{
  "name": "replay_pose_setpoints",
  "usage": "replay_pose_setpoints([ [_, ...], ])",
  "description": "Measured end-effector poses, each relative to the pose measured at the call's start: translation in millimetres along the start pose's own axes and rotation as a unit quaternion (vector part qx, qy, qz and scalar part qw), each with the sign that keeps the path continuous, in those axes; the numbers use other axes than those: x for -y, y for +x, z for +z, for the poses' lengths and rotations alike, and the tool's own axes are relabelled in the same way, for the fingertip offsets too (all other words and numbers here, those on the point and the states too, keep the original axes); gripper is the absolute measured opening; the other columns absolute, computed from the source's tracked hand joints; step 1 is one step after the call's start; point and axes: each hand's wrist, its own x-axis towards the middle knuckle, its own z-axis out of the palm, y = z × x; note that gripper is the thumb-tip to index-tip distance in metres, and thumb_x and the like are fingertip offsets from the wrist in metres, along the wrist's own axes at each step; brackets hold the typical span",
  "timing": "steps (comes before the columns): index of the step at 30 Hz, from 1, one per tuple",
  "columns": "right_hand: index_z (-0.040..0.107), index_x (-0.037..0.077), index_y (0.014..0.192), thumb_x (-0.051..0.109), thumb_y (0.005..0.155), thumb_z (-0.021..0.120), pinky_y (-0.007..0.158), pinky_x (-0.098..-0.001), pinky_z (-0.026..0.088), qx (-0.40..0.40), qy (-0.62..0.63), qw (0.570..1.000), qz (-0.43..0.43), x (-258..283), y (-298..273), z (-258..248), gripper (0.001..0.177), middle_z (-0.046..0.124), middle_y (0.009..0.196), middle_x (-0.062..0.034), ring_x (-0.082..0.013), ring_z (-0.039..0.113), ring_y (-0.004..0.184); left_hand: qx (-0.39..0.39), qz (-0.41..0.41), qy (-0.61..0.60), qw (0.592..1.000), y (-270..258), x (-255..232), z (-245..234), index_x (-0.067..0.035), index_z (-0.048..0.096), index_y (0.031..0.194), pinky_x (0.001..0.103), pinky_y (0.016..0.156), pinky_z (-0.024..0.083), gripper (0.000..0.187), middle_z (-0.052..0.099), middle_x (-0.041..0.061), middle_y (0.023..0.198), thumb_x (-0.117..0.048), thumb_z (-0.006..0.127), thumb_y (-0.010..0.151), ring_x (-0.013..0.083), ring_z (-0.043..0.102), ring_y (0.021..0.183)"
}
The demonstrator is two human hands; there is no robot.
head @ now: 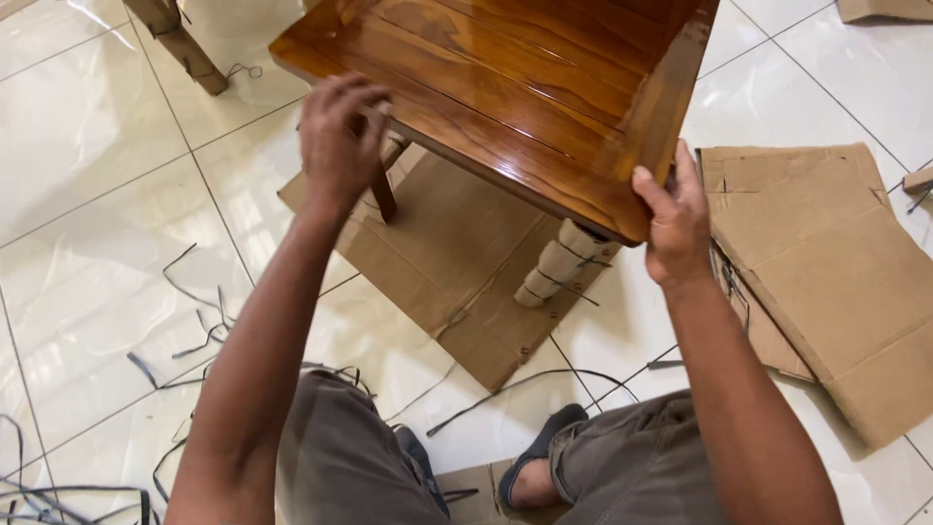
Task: Wrapping a wooden chair with cardboard and securing it with plastic ties for shipping.
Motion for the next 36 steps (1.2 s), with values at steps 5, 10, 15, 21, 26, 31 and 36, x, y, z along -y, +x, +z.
replay_pose_setpoints([
  [5,0.021,-0.003,0.159,0.004,0.101,0.051,0.113,-0.0262,0.042,0.004,0.006,1.0,0.001,9.6,9.6,-15.7,0.066,0.04,0.16,-0.0214,-0.0223,0.05,0.137,-0.054,-0.193,0.001,0.98,38.4,73.8,23.4,-0.007,0.058,0.132,0.052,0.105,0.047,0.057,0.056,0.016,0.135,-0.037,0.089,0.094,0.0366,0.049,0.127],
  [10,0.015,-0.004,0.159,0.007,0.103,0.052,0.118,-0.0366,0.046,-0.086,-0.099,0.991,0.032,13.6,10.2,-3.6,0.068,0.021,0.162,-0.0344,-0.0372,0.045,0.145,-0.037,-0.324,-0.31,0.893,53.0,85.1,22.5,0.001,0.056,0.12,0.033,0.098,0.068,0.055,0.058,0.015,0.113,-0.034,0.084,0.09,0.0267,0.07,0.104],
  [15,0.027,-0.014,0.152,0.004,0.101,0.055,0.107,-0.0315,0.05,-0.092,-0.117,0.987,-0.059,3.6,10.6,-5.1,0.061,0.044,0.15,-0.0356,-0.0324,0.057,0.132,-0.043,-0.379,-0.369,0.848,50.8,72.3,11.4,-0.006,0.062,0.113,0.03,0.079,0.055,0.034,0.065,0.004,0.099,-0.03,0.073,0.091,0.0144,0.064,0.09],
  [21,0.029,-0.012,0.152,0.006,0.098,0.054,0.105,-0.0282,0.05,-0.099,-0.1,0.99,-0.023,15.3,13.2,-11.3,0.062,0.047,0.153,-0.0286,-0.0273,0.058,0.132,-0.077,-0.385,-0.425,0.816,36.0,55.5,7.0,-0.009,0.063,0.116,0.024,0.084,0.053,0.025,0.067,-0.001,0.098,-0.022,0.071,0.096,0.0087,0.064,0.09],
  [26,0.044,0.009,0.155,0.009,0.102,0.071,0.095,-0.0419,0.061,-0.111,-0.069,0.99,-0.058,-30.1,38.1,-56.1,0.06,0.06,0.13,-0.0231,-0.0262,0.066,0.113,-0.158,-0.388,-0.372,0.828,7.2,53.4,18.3,-0.016,0.071,0.106,0.04,0.07,0.051,0.034,0.065,0.004,0.095,-0.035,0.089,0.084,0.0199,0.065,0.086],
  [31,0.058,0.013,0.147,0.013,0.095,0.079,0.086,-0.0358,0.065,-0.131,-0.066,0.989,-0.027,-16.9,44.5,-59.7,0.055,0.068,0.11,-0.0126,-0.0192,0.073,0.099,-0.161,-0.408,-0.339,0.832,-27.4,32.9,-12.0,-0.016,0.068,0.106,0.034,0.07,0.044,0.032,0.064,0.0,0.094,-0.034,0.085,0.086,0.0148,0.065,0.085],
  [36,0.073,0.021,0.13,0.019,0.09,0.085,0.074,-0.0349,0.067,-0.144,-0.097,0.985,0.001,-18.2,52.8,-69.7,0.041,0.073,0.096,-0.0088,-0.0183,0.077,0.087,-0.16,-0.423,-0.321,0.832,-67.6,-6.9,-50.1,-0.015,0.064,0.118,0.034,0.082,0.037,0.035,0.062,-0.003,0.097,-0.033,0.079,0.091,0.0102,0.061,0.089],
])
